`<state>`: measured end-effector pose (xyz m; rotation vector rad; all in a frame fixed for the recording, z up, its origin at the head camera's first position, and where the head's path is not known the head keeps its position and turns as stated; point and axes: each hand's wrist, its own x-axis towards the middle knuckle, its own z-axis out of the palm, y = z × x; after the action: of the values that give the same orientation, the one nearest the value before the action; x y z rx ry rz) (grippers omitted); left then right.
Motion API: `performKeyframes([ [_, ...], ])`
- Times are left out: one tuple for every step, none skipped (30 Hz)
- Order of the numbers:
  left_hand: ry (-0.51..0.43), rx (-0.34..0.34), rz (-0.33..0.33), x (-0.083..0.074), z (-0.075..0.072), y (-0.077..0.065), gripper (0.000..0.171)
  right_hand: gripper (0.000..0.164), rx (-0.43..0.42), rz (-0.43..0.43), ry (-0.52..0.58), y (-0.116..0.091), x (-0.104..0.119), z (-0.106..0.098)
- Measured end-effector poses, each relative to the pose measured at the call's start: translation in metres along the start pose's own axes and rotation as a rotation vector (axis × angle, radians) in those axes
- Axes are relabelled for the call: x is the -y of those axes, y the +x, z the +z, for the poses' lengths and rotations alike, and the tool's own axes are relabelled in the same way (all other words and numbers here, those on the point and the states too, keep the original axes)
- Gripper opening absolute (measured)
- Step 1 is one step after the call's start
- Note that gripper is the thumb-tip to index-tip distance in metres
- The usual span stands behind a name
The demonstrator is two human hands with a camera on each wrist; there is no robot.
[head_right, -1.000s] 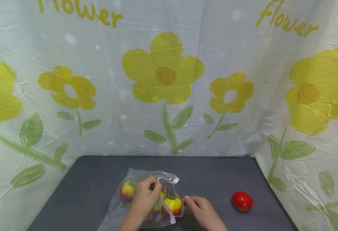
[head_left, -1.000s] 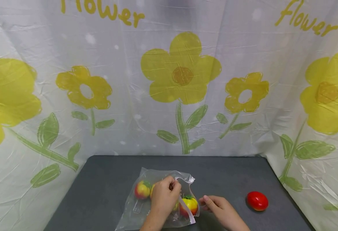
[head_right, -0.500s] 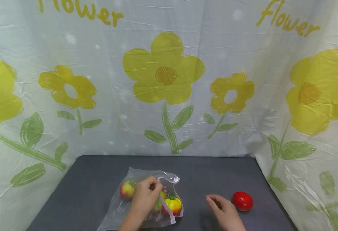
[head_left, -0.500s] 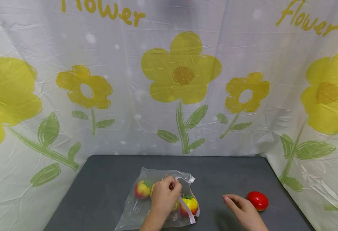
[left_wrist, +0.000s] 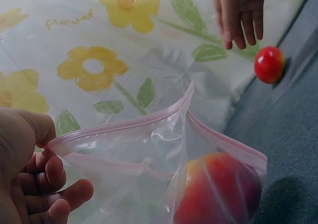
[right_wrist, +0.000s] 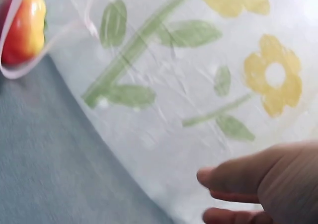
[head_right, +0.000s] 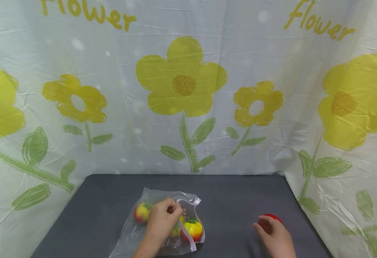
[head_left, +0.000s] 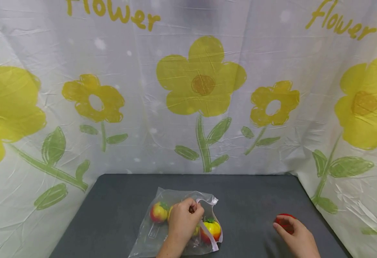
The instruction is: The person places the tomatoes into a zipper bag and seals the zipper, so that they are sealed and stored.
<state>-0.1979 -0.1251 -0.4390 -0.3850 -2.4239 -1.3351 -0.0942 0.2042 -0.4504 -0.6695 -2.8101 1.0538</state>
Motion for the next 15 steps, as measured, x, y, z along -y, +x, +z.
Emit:
performKeyframes([
  [-0.001, -0.001, -0.002, 0.0, 0.0, 0.0, 0.033, 0.063, -0.028, -0.013, -0.03, 0.002, -0.003, -0.001],
  [0.0, -0.002, -0.002, 0.0, 0.0, 0.0, 0.033, 0.059, -0.056, -0.022, -0.055, 0.003, -0.007, -0.002],
  [0.002, -0.004, -0.001, 0.0, 0.0, 0.0, 0.033, 0.057, -0.084, -0.029, -0.077, 0.005, -0.01, -0.003],
  [0.006, -0.006, -0.001, 0.0, 0.0, 0.0, 0.033, 0.056, -0.108, -0.026, -0.094, 0.006, -0.013, -0.003],
  [0.011, -0.008, 0.0, 0.0, 0.0, 0.0, 0.033, 0.056, -0.136, -0.018, -0.11, 0.008, -0.015, -0.002],
  [0.015, -0.009, 0.0, 0.0, 0.001, 0.0, 0.033, 0.057, -0.154, -0.005, -0.12, 0.009, -0.018, -0.001],
  [0.019, -0.009, -0.001, 0.0, 0.001, 0.0, 0.033, 0.059, -0.165, 0.009, -0.127, 0.011, -0.021, 0.0],
  [0.023, -0.008, -0.003, 0.001, 0.001, 0.0, 0.033, 0.063, -0.169, 0.031, -0.128, 0.012, -0.024, 0.002],
  [0.027, -0.007, -0.007, 0.001, 0.001, 0.0, 0.033, 0.066, -0.17, 0.056, -0.132, 0.014, -0.027, 0.004],
  [0.029, -0.004, -0.011, 0.001, 0.001, 0.0, 0.033, 0.069, -0.168, 0.082, -0.136, 0.015, -0.031, 0.005],
  [0.031, -0.003, -0.012, 0.001, 0.001, 0.0, 0.033, 0.071, -0.166, 0.104, -0.142, 0.017, -0.034, 0.007],
  [0.031, -0.002, -0.012, 0.001, 0.001, 0.0, 0.033, 0.072, -0.154, 0.124, -0.146, 0.018, -0.039, 0.008],
  [0.033, -0.003, -0.011, 0.001, 0.001, 0.0, 0.033, 0.072, -0.142, 0.132, -0.155, 0.02, -0.043, 0.008],
  [0.033, -0.002, -0.01, 0.002, 0.002, 0.0, 0.033, 0.072, -0.129, 0.145, -0.159, 0.021, -0.047, 0.009],
  [0.033, -0.003, -0.006, 0.002, 0.002, 0.0, 0.033, 0.071, -0.118, 0.156, -0.163, 0.023, -0.05, 0.009],
])
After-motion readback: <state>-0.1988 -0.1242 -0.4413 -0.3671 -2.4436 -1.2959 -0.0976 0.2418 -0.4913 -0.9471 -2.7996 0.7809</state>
